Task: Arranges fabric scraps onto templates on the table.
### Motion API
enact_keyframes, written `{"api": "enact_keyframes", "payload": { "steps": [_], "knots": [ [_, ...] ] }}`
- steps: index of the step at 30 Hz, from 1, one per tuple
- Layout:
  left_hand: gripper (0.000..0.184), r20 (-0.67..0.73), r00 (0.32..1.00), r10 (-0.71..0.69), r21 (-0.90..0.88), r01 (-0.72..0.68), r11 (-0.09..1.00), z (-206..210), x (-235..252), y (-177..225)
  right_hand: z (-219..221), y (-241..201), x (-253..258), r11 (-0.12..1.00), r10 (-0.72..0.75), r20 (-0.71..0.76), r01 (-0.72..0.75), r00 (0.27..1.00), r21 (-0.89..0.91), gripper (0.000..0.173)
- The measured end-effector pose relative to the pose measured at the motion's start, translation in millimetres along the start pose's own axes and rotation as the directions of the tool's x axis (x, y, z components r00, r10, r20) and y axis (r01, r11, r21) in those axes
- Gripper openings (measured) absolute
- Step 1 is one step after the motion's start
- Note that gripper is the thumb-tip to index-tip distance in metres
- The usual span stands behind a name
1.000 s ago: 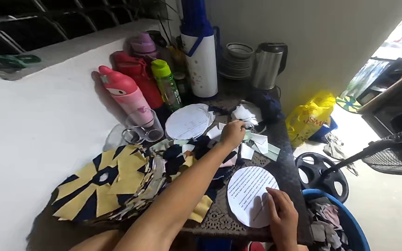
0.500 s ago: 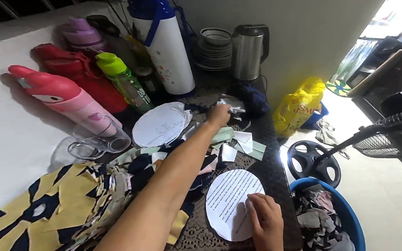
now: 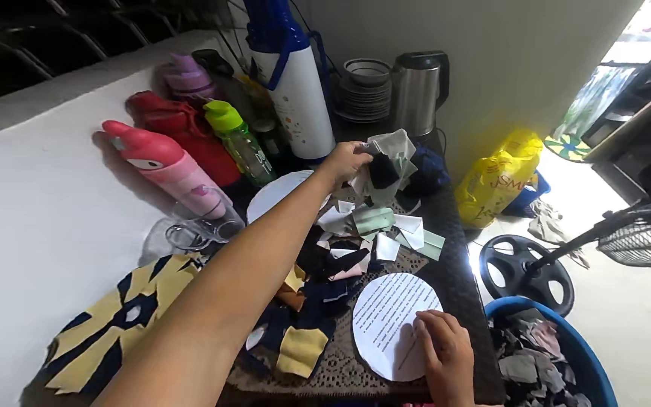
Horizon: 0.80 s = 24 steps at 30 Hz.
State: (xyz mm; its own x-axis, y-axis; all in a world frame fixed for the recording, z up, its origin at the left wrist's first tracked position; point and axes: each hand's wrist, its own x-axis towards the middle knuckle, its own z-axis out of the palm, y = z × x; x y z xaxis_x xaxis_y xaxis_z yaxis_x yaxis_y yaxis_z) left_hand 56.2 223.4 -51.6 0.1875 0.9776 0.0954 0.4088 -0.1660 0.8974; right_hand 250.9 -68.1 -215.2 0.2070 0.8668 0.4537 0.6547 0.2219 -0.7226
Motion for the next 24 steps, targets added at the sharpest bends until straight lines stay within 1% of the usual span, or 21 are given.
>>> {"api": "enact_keyframes", "payload": {
  "steps": [3,5,6,7,8,9,10,11,12,13,15,16,19,21,24],
  "knots": [
    [0.028,0.081,0.996,-0.023,-0.184,0.038,0.982,-4.4,-16.8,4.5,0.1,-0.1,0.0,1.000,0.002,-0.001,-0.002,1.000,-0.003,0.024],
    [0.024,0.140,0.988,-0.065,-0.321,0.108,0.941,-3.4,-30.7,7.4,-0.5,-0.2,0.1,1.000,0.007,0.008,-0.007,1.000,-0.008,0.025],
    [0.021,0.163,0.982,-0.092,-0.355,0.145,0.924,-1.6,-38.0,7.7,-0.9,-0.3,0.1,1.000,0.009,0.008,-0.009,1.000,-0.010,0.025],
    [0.019,0.170,0.979,-0.114,-0.345,0.167,0.924,0.4,-42.9,4.0,-1.3,-0.3,0.2,1.000,0.010,0.009,-0.010,1.000,-0.012,0.025],
    [0.020,0.164,0.978,-0.128,-0.279,0.171,0.945,1.8,-44.5,-4.0,-1.2,-0.1,0.6,1.000,0.010,0.008,-0.010,1.000,-0.011,0.025],
    [0.025,0.141,0.981,-0.131,-0.154,0.152,0.976,3.1,-43.3,-16.0,-0.9,-0.2,0.5,1.000,0.012,0.005,-0.011,1.000,-0.010,0.025],
    [0.031,0.103,0.987,-0.120,0.010,0.120,0.993,4.7,-41.4,-30.0,-0.5,-0.1,0.1,1.000,0.010,0.002,-0.010,1.000,-0.011,0.024],
    [0.039,0.080,0.991,-0.107,0.170,0.092,0.981,5.7,-41.5,-41.1,-0.3,-0.1,-0.4,1.000,0.005,0.002,-0.005,1.000,-0.013,0.025],
    [0.043,0.069,0.994,-0.087,0.289,0.064,0.955,7.7,-44.0,-48.0,-0.3,-0.2,-0.4,1.000,0.003,0.003,-0.003,1.000,-0.015,0.025],
    [0.043,0.065,0.996,-0.058,0.373,0.030,0.927,11.0,-48.3,-51.3,-0.3,-0.3,0.0,1.000,0.001,0.004,-0.001,1.000,-0.015,0.024],
    [0.033,0.087,0.996,0.005,0.470,-0.046,0.882,21.4,-61.3,-50.5,-0.5,-0.5,0.2,1.000,0.004,0.004,-0.003,1.000,-0.016,0.024],
    [0.028,0.123,0.992,0.024,0.501,-0.083,0.862,27.3,-68.1,-48.0,-0.6,-0.3,0.1,1.000,0.004,0.004,-0.004,1.000,-0.018,0.024],
    [0.025,0.262,0.964,0.039,0.559,-0.184,0.808,44.8,-81.7,-40.4,-0.4,-0.6,0.2,1.000,0.004,0.004,-0.004,1.000,-0.026,0.025],
    [0.035,0.314,0.950,0.002,0.604,-0.201,0.771,56.8,-87.7,-37.0,-0.2,-0.3,-0.1,1.000,0.003,-0.001,-0.003,1.000,-0.022,0.025],
    [0.055,0.281,0.957,-0.075,0.689,-0.147,0.710,76.0,-98.1,-30.0,0.0,0.4,-0.6,1.000,0.000,-0.009,0.000,1.000,-0.027,0.025]
  ]
}}
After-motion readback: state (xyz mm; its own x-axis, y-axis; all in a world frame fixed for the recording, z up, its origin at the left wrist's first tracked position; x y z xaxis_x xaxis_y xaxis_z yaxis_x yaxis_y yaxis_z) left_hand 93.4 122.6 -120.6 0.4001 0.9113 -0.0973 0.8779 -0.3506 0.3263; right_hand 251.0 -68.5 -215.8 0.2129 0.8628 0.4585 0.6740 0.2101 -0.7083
